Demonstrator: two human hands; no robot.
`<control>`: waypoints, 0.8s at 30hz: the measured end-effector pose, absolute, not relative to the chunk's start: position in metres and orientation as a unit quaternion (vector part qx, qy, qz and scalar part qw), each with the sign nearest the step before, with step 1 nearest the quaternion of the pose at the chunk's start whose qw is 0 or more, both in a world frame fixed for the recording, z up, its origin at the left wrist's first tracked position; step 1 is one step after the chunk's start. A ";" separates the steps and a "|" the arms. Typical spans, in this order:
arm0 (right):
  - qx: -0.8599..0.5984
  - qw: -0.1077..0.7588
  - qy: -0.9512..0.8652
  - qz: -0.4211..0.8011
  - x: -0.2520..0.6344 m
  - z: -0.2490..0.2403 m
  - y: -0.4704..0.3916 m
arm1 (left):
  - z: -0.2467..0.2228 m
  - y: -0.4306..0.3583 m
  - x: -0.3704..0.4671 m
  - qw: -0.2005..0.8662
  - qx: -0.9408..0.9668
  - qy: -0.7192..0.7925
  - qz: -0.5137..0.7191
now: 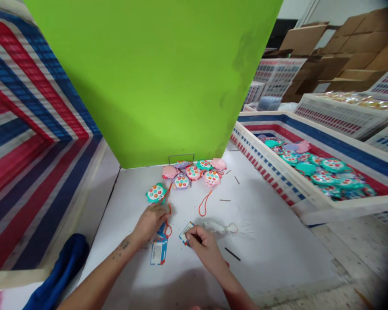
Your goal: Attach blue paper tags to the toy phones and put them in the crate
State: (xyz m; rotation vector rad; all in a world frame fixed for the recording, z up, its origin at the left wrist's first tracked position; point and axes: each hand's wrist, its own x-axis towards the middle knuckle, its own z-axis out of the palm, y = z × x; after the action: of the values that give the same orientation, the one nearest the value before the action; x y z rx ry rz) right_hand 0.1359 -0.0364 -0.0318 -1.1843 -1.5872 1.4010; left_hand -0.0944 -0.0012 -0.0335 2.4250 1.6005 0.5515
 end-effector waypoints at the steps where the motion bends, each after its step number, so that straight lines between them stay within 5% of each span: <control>1: -0.456 0.353 -0.613 0.540 0.137 -0.032 -0.037 | -0.031 0.003 -0.097 0.082 0.805 0.555 0.192; 10: -0.458 0.372 -0.606 0.533 0.143 -0.032 -0.040 | -0.031 0.032 -0.080 -0.092 0.781 0.610 0.100; 24: -0.460 0.376 -0.606 0.529 0.144 -0.026 -0.040 | -0.027 0.039 -0.081 -0.006 0.719 0.663 0.206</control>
State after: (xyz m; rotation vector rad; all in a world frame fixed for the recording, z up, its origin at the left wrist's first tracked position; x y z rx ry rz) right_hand 0.1436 -0.0399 -0.0264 -1.1776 -1.5509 1.3527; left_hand -0.0809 0.0387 -0.0266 2.2683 2.0916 0.6494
